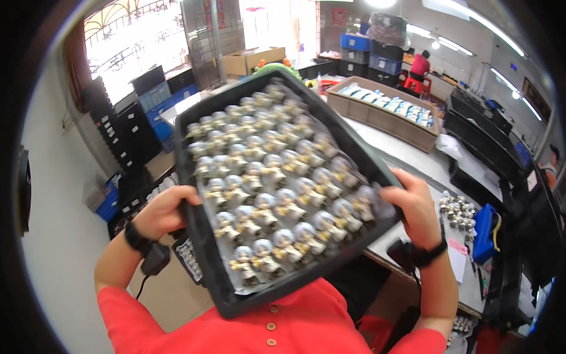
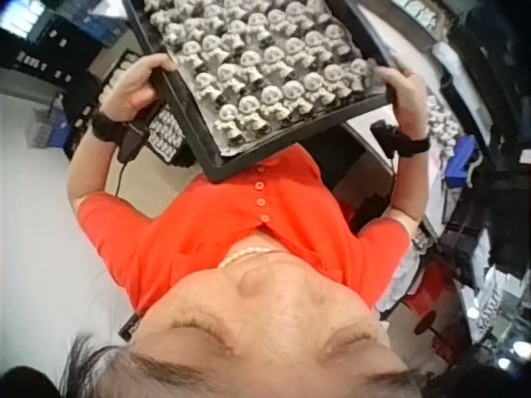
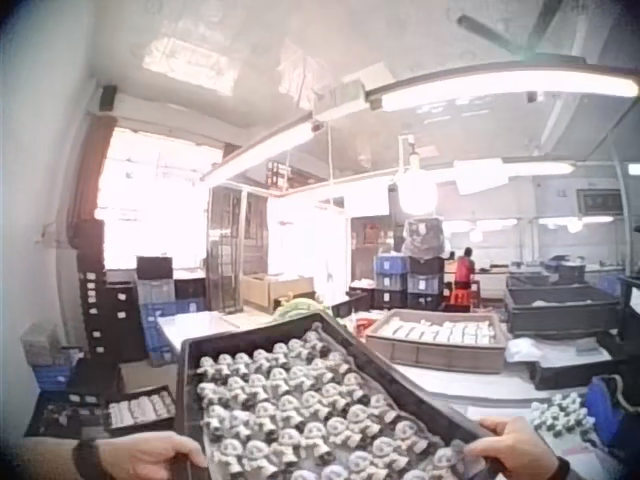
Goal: The person assembles small figurines by hand, picking up individual pieces from a tray and attaching them to bases. The person handles the figurines one at a time, inspecting them and placing them into a black tray lined with white tissue paper. The task involves repetitive pick-and-place actions in a workshop setting.
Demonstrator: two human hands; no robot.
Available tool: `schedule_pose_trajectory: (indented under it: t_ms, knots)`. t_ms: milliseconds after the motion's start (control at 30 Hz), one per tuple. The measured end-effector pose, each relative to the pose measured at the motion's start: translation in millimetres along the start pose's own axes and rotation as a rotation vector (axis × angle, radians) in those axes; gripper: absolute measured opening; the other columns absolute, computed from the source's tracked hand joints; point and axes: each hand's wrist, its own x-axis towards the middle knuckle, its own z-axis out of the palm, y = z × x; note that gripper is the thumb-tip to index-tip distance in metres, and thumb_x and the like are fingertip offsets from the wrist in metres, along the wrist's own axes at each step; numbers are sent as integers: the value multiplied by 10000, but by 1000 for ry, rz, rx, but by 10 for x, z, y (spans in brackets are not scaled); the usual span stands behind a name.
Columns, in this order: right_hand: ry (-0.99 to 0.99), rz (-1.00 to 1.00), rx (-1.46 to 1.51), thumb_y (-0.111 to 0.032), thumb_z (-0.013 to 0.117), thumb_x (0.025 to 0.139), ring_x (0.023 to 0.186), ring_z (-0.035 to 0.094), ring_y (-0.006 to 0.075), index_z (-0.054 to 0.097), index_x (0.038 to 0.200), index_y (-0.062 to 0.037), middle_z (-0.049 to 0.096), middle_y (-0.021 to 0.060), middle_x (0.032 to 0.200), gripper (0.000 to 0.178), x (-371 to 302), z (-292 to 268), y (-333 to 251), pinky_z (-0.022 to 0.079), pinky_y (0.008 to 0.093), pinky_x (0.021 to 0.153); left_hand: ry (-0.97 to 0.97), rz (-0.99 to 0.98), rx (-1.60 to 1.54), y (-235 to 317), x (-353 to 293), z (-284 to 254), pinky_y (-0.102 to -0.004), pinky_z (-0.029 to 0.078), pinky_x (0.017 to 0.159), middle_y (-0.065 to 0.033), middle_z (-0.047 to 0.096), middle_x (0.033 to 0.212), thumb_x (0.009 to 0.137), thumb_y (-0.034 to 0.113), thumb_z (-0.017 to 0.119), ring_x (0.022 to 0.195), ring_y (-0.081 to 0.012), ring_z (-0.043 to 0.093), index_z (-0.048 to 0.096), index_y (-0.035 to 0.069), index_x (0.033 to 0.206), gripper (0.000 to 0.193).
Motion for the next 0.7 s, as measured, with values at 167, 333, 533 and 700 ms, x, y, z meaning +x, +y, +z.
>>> schedule_pose_trajectory:
  t_ms: [167, 333, 533, 700]
  knots:
    - [375, 82, 53, -7, 532, 694, 698, 546, 66, 617, 1003, 57, 622, 10, 830, 327, -947, -586, 152, 428, 197, 645, -245, -227, 168, -178, 1280, 657, -332, 547, 659, -90, 593, 703, 709, -72, 527, 633, -208, 619, 560, -9, 755, 85]
    - [572, 187, 171, 60, 520, 710, 666, 565, 64, 619, 1009, 45, 629, 13, 819, 316, -1285, -669, 482, 461, 205, 617, -216, -361, 389, -555, 2199, 1204, -350, 497, 488, -41, 512, 614, 670, -12, 586, 504, -198, 538, 487, 64, 662, 125]
    - [655, 250, 175, 51, 514, 731, 697, 581, 72, 606, 1029, 34, 640, 28, 868, 312, -1247, -744, 962, 468, 204, 645, -210, -431, 599, -752, 3054, 1442, -327, 402, 450, -32, 497, 623, 646, 26, 592, 483, -186, 477, 469, 77, 600, 141]
    - [563, 296, 81, -2, 560, 796, 725, 545, 48, 568, 1097, 27, 613, -5, 860, 302, -999, -579, 1124, 442, 192, 664, -169, -349, 651, -697, 3608, 1351, -343, 375, 457, -43, 512, 644, 667, 39, 609, 514, -174, 474, 522, 53, 639, 93]
